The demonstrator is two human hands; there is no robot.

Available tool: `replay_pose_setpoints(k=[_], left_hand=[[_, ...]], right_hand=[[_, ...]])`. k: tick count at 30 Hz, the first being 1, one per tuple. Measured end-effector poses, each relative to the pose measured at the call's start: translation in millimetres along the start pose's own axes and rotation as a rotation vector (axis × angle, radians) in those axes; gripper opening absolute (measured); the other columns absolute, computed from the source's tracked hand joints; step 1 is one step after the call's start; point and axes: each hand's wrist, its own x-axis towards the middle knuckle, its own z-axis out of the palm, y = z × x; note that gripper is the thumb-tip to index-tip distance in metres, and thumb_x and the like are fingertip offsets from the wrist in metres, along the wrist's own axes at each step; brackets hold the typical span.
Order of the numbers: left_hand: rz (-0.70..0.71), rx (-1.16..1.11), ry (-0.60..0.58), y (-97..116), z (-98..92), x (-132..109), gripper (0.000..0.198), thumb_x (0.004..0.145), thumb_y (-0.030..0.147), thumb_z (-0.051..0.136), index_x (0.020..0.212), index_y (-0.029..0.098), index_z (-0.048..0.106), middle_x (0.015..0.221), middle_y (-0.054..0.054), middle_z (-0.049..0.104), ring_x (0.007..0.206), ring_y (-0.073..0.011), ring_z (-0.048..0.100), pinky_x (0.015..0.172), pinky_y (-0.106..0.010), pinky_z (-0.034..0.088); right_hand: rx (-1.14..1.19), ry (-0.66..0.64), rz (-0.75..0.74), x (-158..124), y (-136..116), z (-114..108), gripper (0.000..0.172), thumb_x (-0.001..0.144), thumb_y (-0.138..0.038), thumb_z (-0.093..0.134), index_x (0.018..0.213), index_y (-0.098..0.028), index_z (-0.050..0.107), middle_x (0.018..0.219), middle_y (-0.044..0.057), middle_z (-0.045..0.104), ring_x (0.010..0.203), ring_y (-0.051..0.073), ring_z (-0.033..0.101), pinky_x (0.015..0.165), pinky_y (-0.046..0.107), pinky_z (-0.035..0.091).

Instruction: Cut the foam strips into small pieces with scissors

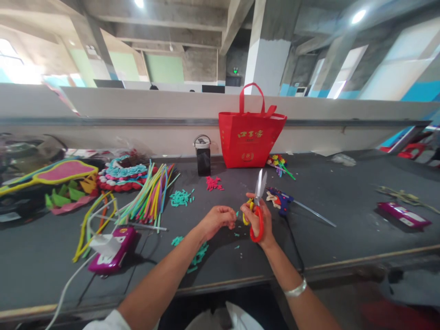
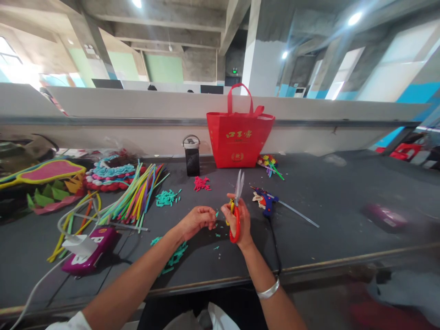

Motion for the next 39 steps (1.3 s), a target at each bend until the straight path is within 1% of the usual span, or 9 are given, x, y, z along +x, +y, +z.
replay_pose_setpoints(k=[4, 7, 10, 14, 21, 26, 32, 35, 39], left_hand=[[0.023, -0.009, -0.001, -1, 0.0, 0, 0.012, 0.063, 0.023, 0.071, 0.067, 0.013, 0.065, 0.053, 0.000, 0.057, 0.049, -0.0090, 0.051, 0.060, -0.025, 0.044], [0.017, 0.008, -0.016, -2, 1.0, -1, 0.014, 0.064, 0.024, 0.071, 0.065, 0.013, 0.064, 0.054, 0.001, 0.057, 0.049, -0.0086, 0.050, 0.058, -0.025, 0.043], [0.004, 0.019, -0.039, 0, 0.1, -1, 0.013, 0.065, 0.025, 0.070, 0.066, 0.013, 0.065, 0.054, 0.001, 0.057, 0.048, -0.0083, 0.050, 0.059, -0.026, 0.043], [-0.018, 0.050, -0.062, 3, -2.6, -1, 0.010, 0.063, 0.022, 0.070, 0.065, 0.013, 0.065, 0.051, 0.001, 0.056, 0.047, -0.0091, 0.050, 0.061, -0.027, 0.044], [-0.003, 0.013, -0.015, 0, -0.8, -1, 0.012, 0.065, 0.024, 0.069, 0.067, 0.013, 0.064, 0.053, 0.001, 0.056, 0.050, -0.0094, 0.051, 0.060, -0.026, 0.043], [0.004, 0.077, -0.076, 5, -2.3, -1, 0.010, 0.065, 0.022, 0.067, 0.064, 0.013, 0.063, 0.051, 0.002, 0.054, 0.048, -0.0086, 0.048, 0.061, -0.026, 0.042], [0.210, 0.231, 0.138, 9, 2.8, -1, 0.013, 0.067, 0.028, 0.069, 0.072, 0.015, 0.068, 0.065, 0.000, 0.061, 0.059, -0.0098, 0.050, 0.060, -0.022, 0.038], [0.235, 0.286, 0.129, 5, 3.9, 0, 0.019, 0.067, 0.032, 0.072, 0.078, 0.016, 0.070, 0.069, -0.001, 0.064, 0.063, -0.0114, 0.053, 0.062, -0.022, 0.039], [0.220, 0.377, 0.158, -2, 3.6, 2, 0.018, 0.064, 0.030, 0.074, 0.071, 0.014, 0.070, 0.061, 0.000, 0.061, 0.056, -0.0101, 0.049, 0.057, -0.022, 0.036]], right_hand=[[0.060, -0.077, 0.069, -3, -7, 0, 0.049, 0.078, -0.036, 0.061, 0.122, -0.021, 0.046, 0.076, -0.002, 0.062, 0.053, 0.010, 0.054, 0.048, 0.022, 0.045], [0.007, -0.125, 0.052, -5, -13, 2, 0.044, 0.077, -0.036, 0.060, 0.117, -0.020, 0.050, 0.077, 0.000, 0.064, 0.058, 0.013, 0.057, 0.050, 0.023, 0.046], [-0.060, -0.090, 0.027, -3, -12, 1, 0.038, 0.077, -0.035, 0.059, 0.111, -0.020, 0.052, 0.072, -0.002, 0.062, 0.053, 0.011, 0.055, 0.050, 0.022, 0.046], [0.007, -0.025, 0.032, 0, -5, -4, 0.040, 0.079, -0.036, 0.058, 0.115, -0.020, 0.049, 0.070, -0.005, 0.058, 0.045, 0.008, 0.049, 0.045, 0.021, 0.044], [-0.024, -0.137, 0.061, -4, -7, 0, 0.043, 0.077, -0.039, 0.059, 0.114, -0.019, 0.050, 0.075, -0.001, 0.063, 0.055, 0.012, 0.057, 0.050, 0.023, 0.047], [-0.010, -0.055, 0.037, -1, -6, -4, 0.041, 0.078, -0.037, 0.059, 0.114, -0.019, 0.049, 0.073, -0.003, 0.059, 0.049, 0.009, 0.051, 0.047, 0.021, 0.046], [-0.066, -0.052, 0.009, 0, 0, -3, 0.039, 0.078, -0.034, 0.059, 0.113, -0.019, 0.050, 0.071, -0.004, 0.060, 0.052, 0.010, 0.053, 0.051, 0.022, 0.047], [-0.126, -0.028, -0.030, -1, 2, 1, 0.039, 0.077, -0.031, 0.058, 0.114, -0.019, 0.050, 0.074, -0.002, 0.062, 0.062, 0.012, 0.059, 0.063, 0.024, 0.050], [-0.177, -0.029, -0.057, -3, 3, 2, 0.038, 0.079, -0.030, 0.056, 0.115, -0.019, 0.050, 0.076, -0.001, 0.064, 0.065, 0.013, 0.061, 0.069, 0.026, 0.050]])
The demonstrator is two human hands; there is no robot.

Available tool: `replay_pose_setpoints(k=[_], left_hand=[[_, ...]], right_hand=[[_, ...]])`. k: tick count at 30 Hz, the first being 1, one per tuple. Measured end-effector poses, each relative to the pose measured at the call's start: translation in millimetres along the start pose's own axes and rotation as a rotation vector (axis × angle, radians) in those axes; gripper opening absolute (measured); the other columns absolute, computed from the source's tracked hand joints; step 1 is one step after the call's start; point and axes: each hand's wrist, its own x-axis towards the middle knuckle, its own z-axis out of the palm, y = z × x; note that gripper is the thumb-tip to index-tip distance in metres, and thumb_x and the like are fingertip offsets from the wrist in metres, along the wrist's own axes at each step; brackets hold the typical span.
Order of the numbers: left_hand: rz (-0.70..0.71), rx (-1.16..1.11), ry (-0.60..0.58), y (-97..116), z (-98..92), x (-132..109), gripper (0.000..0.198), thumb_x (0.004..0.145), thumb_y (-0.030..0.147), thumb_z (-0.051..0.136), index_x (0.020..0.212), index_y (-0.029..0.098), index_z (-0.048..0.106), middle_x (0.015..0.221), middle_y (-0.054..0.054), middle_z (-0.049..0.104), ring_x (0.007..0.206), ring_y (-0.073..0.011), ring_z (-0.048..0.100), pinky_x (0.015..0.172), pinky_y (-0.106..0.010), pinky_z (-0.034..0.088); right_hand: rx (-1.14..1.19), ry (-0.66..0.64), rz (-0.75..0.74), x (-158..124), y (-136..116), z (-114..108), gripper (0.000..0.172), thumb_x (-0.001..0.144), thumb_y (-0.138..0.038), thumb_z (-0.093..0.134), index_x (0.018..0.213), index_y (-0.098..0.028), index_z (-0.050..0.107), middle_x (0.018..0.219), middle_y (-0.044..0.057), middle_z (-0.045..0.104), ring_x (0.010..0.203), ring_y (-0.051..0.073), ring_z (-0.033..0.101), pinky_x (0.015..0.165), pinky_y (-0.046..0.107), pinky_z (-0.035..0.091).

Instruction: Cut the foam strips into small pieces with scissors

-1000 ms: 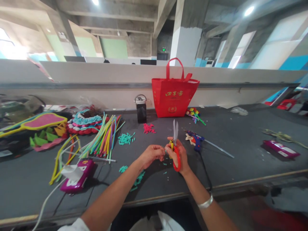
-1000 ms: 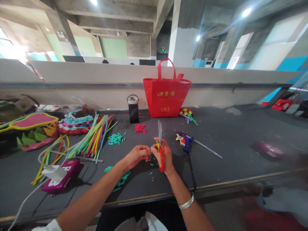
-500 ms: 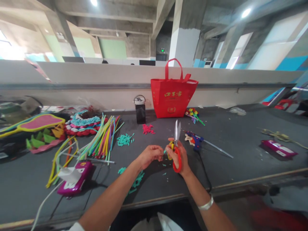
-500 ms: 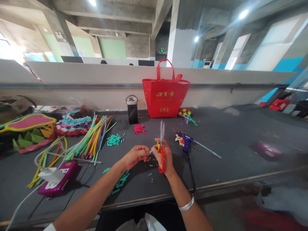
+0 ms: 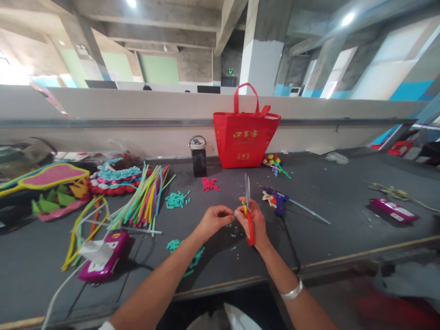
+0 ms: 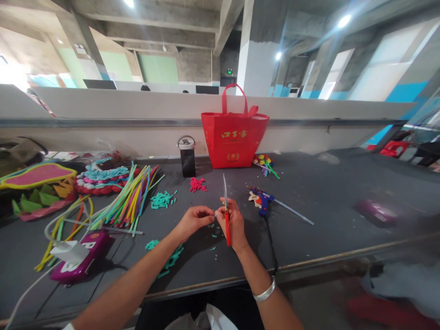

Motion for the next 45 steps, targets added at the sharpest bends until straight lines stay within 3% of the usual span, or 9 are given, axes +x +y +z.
replay_pose_setpoints(k=[3, 9, 13, 17, 45], left_hand=[[-0.012, -0.015, 0.023, -1, 0.4, 0, 0.014, 0.064, 0.027, 0.073, 0.067, 0.014, 0.069, 0.059, 0.001, 0.061, 0.054, -0.0095, 0.048, 0.056, -0.022, 0.036], [-0.011, -0.341, 0.154, 7, -5.1, 2, 0.015, 0.064, 0.026, 0.073, 0.073, 0.015, 0.069, 0.064, -0.002, 0.065, 0.058, -0.0101, 0.053, 0.061, -0.022, 0.041], [0.003, -0.471, 0.212, 12, -6.2, 2, 0.017, 0.064, 0.026, 0.075, 0.074, 0.015, 0.069, 0.067, -0.002, 0.066, 0.059, -0.0094, 0.055, 0.061, -0.021, 0.042], [0.048, -0.512, 0.252, 13, -6.0, 2, 0.013, 0.063, 0.025, 0.075, 0.071, 0.016, 0.069, 0.066, -0.001, 0.065, 0.061, -0.0093, 0.055, 0.063, -0.022, 0.042], [0.127, -0.440, 0.195, 11, -8.6, 2, 0.007, 0.070, 0.021, 0.071, 0.070, 0.014, 0.070, 0.064, -0.002, 0.064, 0.060, -0.0098, 0.054, 0.061, -0.022, 0.040]], right_hand=[[-0.041, 0.003, -0.021, -2, -3, 0, 0.038, 0.080, -0.032, 0.057, 0.114, -0.019, 0.051, 0.077, 0.000, 0.065, 0.065, 0.013, 0.061, 0.068, 0.025, 0.050], [-0.337, 0.062, -0.130, -7, -4, 1, 0.035, 0.084, -0.030, 0.052, 0.117, -0.019, 0.055, 0.091, 0.004, 0.065, 0.075, 0.015, 0.061, 0.076, 0.030, 0.050], [-0.523, 0.004, -0.223, -9, 1, 2, 0.045, 0.076, -0.016, 0.054, 0.121, -0.021, 0.055, 0.100, 0.008, 0.062, 0.090, 0.021, 0.057, 0.083, 0.035, 0.049], [-0.618, -0.049, -0.228, -10, 2, 3, 0.049, 0.075, -0.012, 0.055, 0.122, -0.022, 0.056, 0.100, 0.008, 0.060, 0.096, 0.023, 0.055, 0.085, 0.037, 0.048], [-0.641, -0.086, -0.184, -13, 3, 3, 0.039, 0.076, -0.015, 0.056, 0.114, -0.023, 0.059, 0.094, 0.004, 0.064, 0.084, 0.018, 0.061, 0.079, 0.027, 0.048]])
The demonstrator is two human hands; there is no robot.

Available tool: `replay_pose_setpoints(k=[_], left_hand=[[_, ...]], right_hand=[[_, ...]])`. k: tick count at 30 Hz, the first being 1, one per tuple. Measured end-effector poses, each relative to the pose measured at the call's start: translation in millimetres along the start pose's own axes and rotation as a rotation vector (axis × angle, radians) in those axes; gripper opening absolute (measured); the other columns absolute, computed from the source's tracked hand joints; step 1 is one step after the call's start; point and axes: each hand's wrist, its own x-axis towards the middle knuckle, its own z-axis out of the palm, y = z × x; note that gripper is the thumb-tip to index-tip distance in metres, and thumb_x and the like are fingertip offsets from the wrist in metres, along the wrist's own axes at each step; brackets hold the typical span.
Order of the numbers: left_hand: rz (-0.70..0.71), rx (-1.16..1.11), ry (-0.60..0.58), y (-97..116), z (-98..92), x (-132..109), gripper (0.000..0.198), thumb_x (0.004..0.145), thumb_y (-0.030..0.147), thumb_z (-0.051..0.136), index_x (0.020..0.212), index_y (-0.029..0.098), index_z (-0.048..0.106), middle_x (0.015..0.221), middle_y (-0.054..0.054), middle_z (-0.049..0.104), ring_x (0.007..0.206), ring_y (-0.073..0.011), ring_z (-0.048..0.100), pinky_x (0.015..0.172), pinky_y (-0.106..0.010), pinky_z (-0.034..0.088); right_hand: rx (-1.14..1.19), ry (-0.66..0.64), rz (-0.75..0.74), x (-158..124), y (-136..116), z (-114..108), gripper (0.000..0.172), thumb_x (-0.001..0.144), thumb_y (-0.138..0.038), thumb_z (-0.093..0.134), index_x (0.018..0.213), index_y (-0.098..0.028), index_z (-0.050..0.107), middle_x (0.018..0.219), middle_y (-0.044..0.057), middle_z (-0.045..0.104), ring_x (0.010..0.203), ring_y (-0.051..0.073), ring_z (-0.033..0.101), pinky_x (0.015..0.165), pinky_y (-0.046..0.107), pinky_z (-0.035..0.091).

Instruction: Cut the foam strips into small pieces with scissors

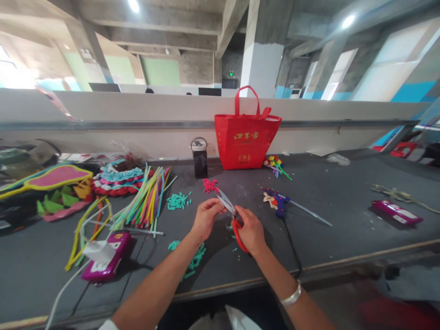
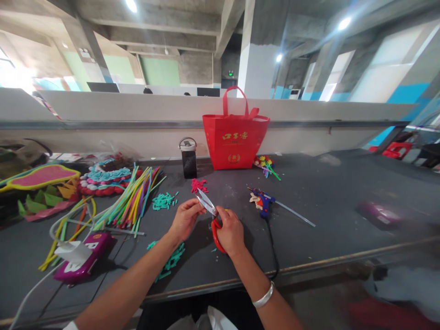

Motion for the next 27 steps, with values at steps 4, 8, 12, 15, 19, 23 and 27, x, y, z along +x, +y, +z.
replay_pose_setpoints(k=[4, 8, 12, 15, 19, 23, 27], left_hand=[[-0.011, -0.006, 0.013, 0.7, 0.2, -1.4, 0.007, 0.070, 0.022, 0.071, 0.071, 0.014, 0.070, 0.064, -0.002, 0.065, 0.060, -0.0101, 0.055, 0.062, -0.022, 0.041], [0.002, -0.002, 0.018, 0.1, 0.3, -1.7, 0.008, 0.069, 0.022, 0.072, 0.071, 0.015, 0.070, 0.065, -0.001, 0.065, 0.061, -0.0101, 0.055, 0.063, -0.022, 0.041], [0.010, 0.009, 0.024, -0.8, 0.5, -1.3, 0.008, 0.069, 0.022, 0.071, 0.070, 0.015, 0.070, 0.064, -0.001, 0.065, 0.060, -0.0103, 0.055, 0.062, -0.023, 0.041], [0.013, 0.017, 0.033, -1.3, 1.0, -1.6, 0.008, 0.068, 0.023, 0.072, 0.070, 0.015, 0.070, 0.064, -0.001, 0.065, 0.060, -0.0105, 0.055, 0.062, -0.023, 0.041], [0.018, 0.041, 0.035, -3.0, 2.9, -3.1, 0.010, 0.067, 0.024, 0.072, 0.071, 0.015, 0.071, 0.065, -0.002, 0.066, 0.061, -0.0111, 0.056, 0.063, -0.023, 0.041], [0.024, 0.051, 0.031, -5.4, 5.0, -4.5, 0.010, 0.067, 0.024, 0.072, 0.072, 0.015, 0.071, 0.066, -0.002, 0.066, 0.061, -0.0114, 0.056, 0.063, -0.024, 0.041], [0.018, 0.052, 0.037, -6.2, 5.3, -4.9, 0.010, 0.068, 0.024, 0.072, 0.072, 0.015, 0.071, 0.065, -0.002, 0.066, 0.061, -0.0113, 0.055, 0.063, -0.024, 0.041]], right_hand=[[0.017, 0.004, 0.000, -0.4, 0.9, 1.3, 0.040, 0.076, -0.014, 0.055, 0.115, -0.022, 0.059, 0.093, 0.004, 0.065, 0.081, 0.017, 0.061, 0.077, 0.026, 0.048], [0.015, -0.007, 0.001, -0.1, 0.3, 1.7, 0.041, 0.076, -0.014, 0.055, 0.116, -0.021, 0.058, 0.092, 0.004, 0.065, 0.079, 0.016, 0.061, 0.076, 0.025, 0.048], [-0.019, -0.003, 0.012, -0.3, -3.2, -0.8, 0.040, 0.076, -0.015, 0.056, 0.115, -0.022, 0.059, 0.094, 0.004, 0.064, 0.084, 0.017, 0.061, 0.078, 0.026, 0.047], [-0.048, -0.004, 0.017, -0.4, -6.5, -3.3, 0.039, 0.076, -0.015, 0.056, 0.114, -0.024, 0.059, 0.094, 0.003, 0.063, 0.086, 0.018, 0.060, 0.077, 0.026, 0.047], [-0.067, 0.005, 0.016, -0.2, -8.6, -4.1, 0.039, 0.077, -0.016, 0.056, 0.115, -0.023, 0.057, 0.097, 0.004, 0.063, 0.090, 0.019, 0.059, 0.078, 0.027, 0.047], [-0.057, 0.015, 0.015, -0.2, -6.8, -1.8, 0.039, 0.077, -0.016, 0.054, 0.116, -0.022, 0.057, 0.100, 0.005, 0.063, 0.093, 0.019, 0.059, 0.081, 0.029, 0.047], [-0.036, 0.006, 0.027, -0.6, -4.5, 0.9, 0.040, 0.077, -0.016, 0.054, 0.117, -0.022, 0.056, 0.098, 0.005, 0.063, 0.089, 0.019, 0.060, 0.078, 0.029, 0.047]])
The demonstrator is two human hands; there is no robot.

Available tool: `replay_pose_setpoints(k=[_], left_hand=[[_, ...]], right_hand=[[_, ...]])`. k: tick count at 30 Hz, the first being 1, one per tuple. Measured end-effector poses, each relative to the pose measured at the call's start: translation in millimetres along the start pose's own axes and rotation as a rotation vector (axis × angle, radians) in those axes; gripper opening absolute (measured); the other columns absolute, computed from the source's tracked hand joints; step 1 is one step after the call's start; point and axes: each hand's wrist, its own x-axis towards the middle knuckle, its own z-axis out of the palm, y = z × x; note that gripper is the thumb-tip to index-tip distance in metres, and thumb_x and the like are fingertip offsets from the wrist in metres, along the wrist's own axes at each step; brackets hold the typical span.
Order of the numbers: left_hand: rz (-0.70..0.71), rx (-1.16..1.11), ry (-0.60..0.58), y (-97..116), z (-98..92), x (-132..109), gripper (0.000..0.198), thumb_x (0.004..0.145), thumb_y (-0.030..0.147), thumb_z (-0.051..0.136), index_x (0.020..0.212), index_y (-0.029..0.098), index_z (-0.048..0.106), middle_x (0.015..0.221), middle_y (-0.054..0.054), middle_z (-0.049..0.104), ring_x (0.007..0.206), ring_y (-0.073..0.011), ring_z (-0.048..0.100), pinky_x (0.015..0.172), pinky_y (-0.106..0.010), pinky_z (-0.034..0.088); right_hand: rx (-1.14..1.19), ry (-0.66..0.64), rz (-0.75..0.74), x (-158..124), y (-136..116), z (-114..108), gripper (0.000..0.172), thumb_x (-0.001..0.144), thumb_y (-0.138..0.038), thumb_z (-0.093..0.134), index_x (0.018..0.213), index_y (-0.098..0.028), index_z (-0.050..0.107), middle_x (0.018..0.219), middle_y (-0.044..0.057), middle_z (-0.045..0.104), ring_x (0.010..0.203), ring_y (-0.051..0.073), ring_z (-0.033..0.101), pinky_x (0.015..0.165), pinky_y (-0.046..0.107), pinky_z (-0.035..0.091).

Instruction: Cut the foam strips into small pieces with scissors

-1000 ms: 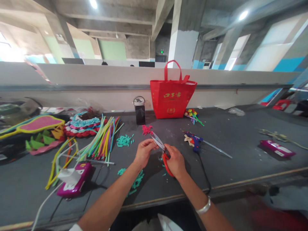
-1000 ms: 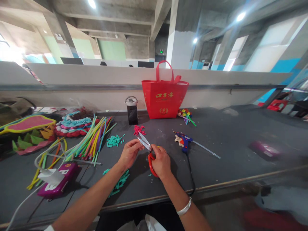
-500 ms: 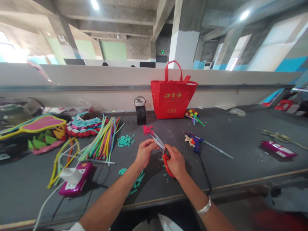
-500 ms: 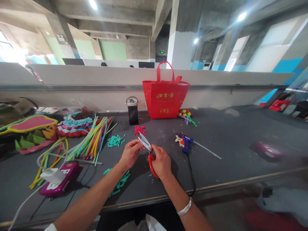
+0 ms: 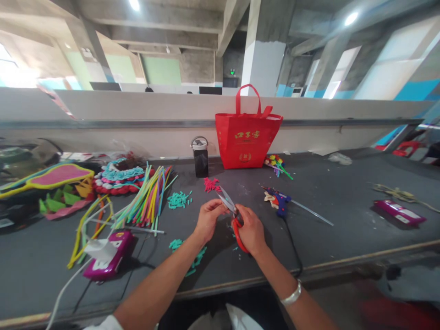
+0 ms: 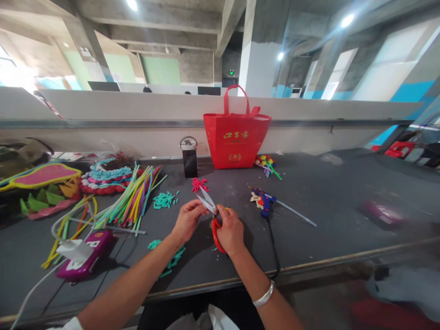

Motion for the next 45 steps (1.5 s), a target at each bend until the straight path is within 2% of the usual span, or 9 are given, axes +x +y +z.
replay_pose_setpoints(k=[9, 17, 26, 34, 41, 45], left_hand=[[0.011, 0.007, -0.017, 1, 0.6, -2, 0.009, 0.068, 0.024, 0.071, 0.072, 0.015, 0.071, 0.067, -0.002, 0.067, 0.062, -0.0112, 0.056, 0.064, -0.023, 0.041], [0.019, 0.012, -0.007, -2, -0.5, -1, 0.012, 0.068, 0.025, 0.072, 0.073, 0.015, 0.071, 0.067, -0.003, 0.066, 0.062, -0.0123, 0.056, 0.064, -0.024, 0.043], [0.035, 0.002, -0.035, 0, 1.0, -3, 0.008, 0.069, 0.022, 0.072, 0.073, 0.015, 0.071, 0.067, -0.002, 0.066, 0.062, -0.0108, 0.056, 0.066, -0.023, 0.043], [0.016, 0.032, -0.018, 3, 2.6, -5, 0.012, 0.067, 0.026, 0.073, 0.072, 0.015, 0.070, 0.066, -0.002, 0.065, 0.062, -0.0119, 0.055, 0.066, -0.025, 0.043], [0.016, 0.059, -0.015, 7, 7.4, -9, 0.013, 0.068, 0.028, 0.072, 0.072, 0.015, 0.070, 0.067, -0.003, 0.067, 0.063, -0.0129, 0.056, 0.067, -0.025, 0.044], [0.021, 0.070, 0.003, 6, 6.6, -9, 0.012, 0.067, 0.026, 0.072, 0.071, 0.015, 0.070, 0.067, -0.002, 0.067, 0.063, -0.0129, 0.057, 0.067, -0.025, 0.045]], right_hand=[[0.014, 0.016, -0.023, 1, -5, -3, 0.039, 0.077, -0.016, 0.053, 0.116, -0.021, 0.056, 0.098, 0.006, 0.063, 0.090, 0.020, 0.059, 0.080, 0.030, 0.047], [0.059, -0.015, -0.009, 0, -6, -3, 0.036, 0.078, -0.015, 0.051, 0.112, -0.022, 0.056, 0.087, 0.003, 0.064, 0.080, 0.018, 0.060, 0.074, 0.027, 0.046], [0.060, -0.015, -0.002, 1, -7, -4, 0.039, 0.078, -0.018, 0.052, 0.116, -0.022, 0.056, 0.093, 0.004, 0.065, 0.084, 0.018, 0.061, 0.077, 0.027, 0.047], [0.077, -0.015, 0.021, -3, -9, -5, 0.039, 0.077, -0.018, 0.052, 0.115, -0.021, 0.056, 0.089, 0.003, 0.065, 0.078, 0.018, 0.062, 0.073, 0.028, 0.048], [0.105, -0.015, 0.001, -3, -12, -8, 0.043, 0.076, -0.015, 0.052, 0.118, -0.022, 0.054, 0.102, 0.005, 0.064, 0.095, 0.020, 0.061, 0.082, 0.031, 0.049], [0.146, -0.030, 0.027, -2, -10, -4, 0.044, 0.075, -0.014, 0.051, 0.118, -0.021, 0.054, 0.101, 0.005, 0.064, 0.093, 0.020, 0.061, 0.083, 0.032, 0.049]])
